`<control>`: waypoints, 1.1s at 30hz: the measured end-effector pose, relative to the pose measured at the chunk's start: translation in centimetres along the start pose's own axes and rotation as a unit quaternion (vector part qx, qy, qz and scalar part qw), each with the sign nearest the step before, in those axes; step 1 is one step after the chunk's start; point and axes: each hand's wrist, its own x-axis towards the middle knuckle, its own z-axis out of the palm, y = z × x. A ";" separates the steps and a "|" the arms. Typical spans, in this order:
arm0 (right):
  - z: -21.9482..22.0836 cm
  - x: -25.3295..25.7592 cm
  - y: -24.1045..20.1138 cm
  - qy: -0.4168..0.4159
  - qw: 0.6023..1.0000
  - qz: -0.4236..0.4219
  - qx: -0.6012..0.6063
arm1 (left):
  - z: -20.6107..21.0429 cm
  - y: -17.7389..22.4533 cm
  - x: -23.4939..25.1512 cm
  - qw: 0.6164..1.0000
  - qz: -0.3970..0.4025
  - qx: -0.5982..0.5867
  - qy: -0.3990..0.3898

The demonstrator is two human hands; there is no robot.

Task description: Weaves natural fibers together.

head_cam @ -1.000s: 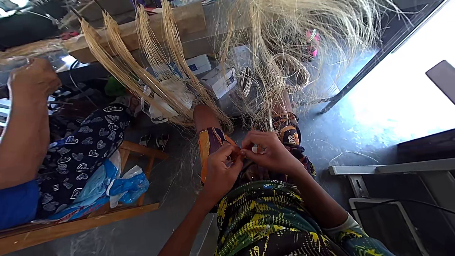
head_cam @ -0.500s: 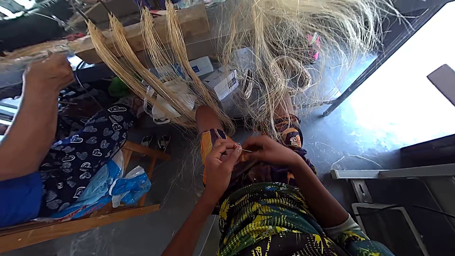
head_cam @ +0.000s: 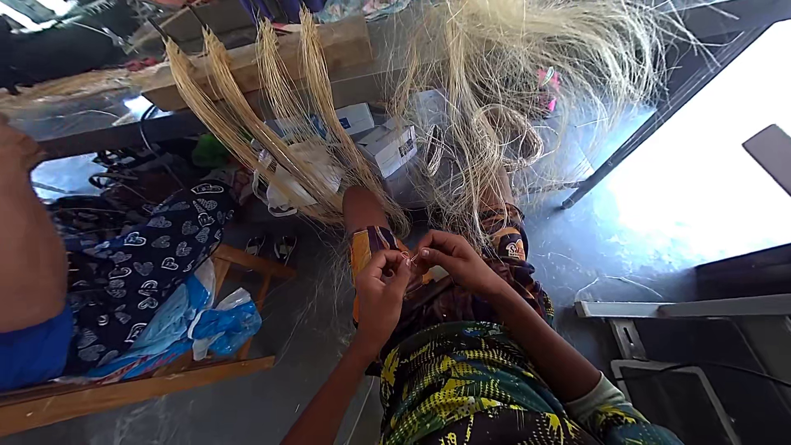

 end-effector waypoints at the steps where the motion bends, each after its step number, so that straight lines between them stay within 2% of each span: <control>1: 0.0 0.0 0.0 -0.001 1.000 0.000 -0.020 | -0.1 -0.1 0.0 1.000 0.001 0.001 -0.004; 3: 0.0 0.0 0.0 -0.010 0.998 -0.007 -0.063 | -0.3 -0.2 0.1 0.999 -0.015 -0.029 -0.015; 6: -0.3 0.0 0.3 -0.032 0.995 -0.031 -0.092 | -0.4 -0.1 0.3 0.987 -0.067 -0.142 -0.022; 12: -0.5 0.0 0.9 -0.072 0.995 -0.037 -0.049 | 0.0 0.2 0.4 0.945 -0.149 -0.291 -0.022; 15: -0.5 0.0 0.8 -0.053 0.997 -0.028 -0.047 | 0.0 0.2 0.2 0.931 -0.169 -0.321 -0.029; 17: -0.5 0.1 0.7 -0.008 0.999 -0.019 -0.050 | -0.1 0.1 0.2 0.937 -0.168 -0.303 -0.041; 20: -0.8 0.0 0.2 0.046 0.995 -0.040 -0.074 | -0.2 -0.3 0.1 0.970 -0.127 -0.200 -0.043; 23: -0.8 -0.4 -0.8 0.046 0.989 -0.077 -0.118 | -0.1 -0.6 0.0 0.988 -0.088 -0.117 -0.037; 26: -0.4 -0.7 -1.5 0.036 0.981 -0.112 -0.151 | 0.0 -0.8 0.0 0.995 -0.043 -0.059 -0.070; 29: -0.5 -0.8 -2.2 0.030 0.980 -0.113 -0.160 | 0.2 -0.6 0.0 0.992 -0.050 -0.065 -0.095; 33: -1.9 -1.1 -2.5 0.073 0.961 -0.126 -0.234 | -0.3 -0.1 0.2 0.987 -0.062 -0.129 -0.078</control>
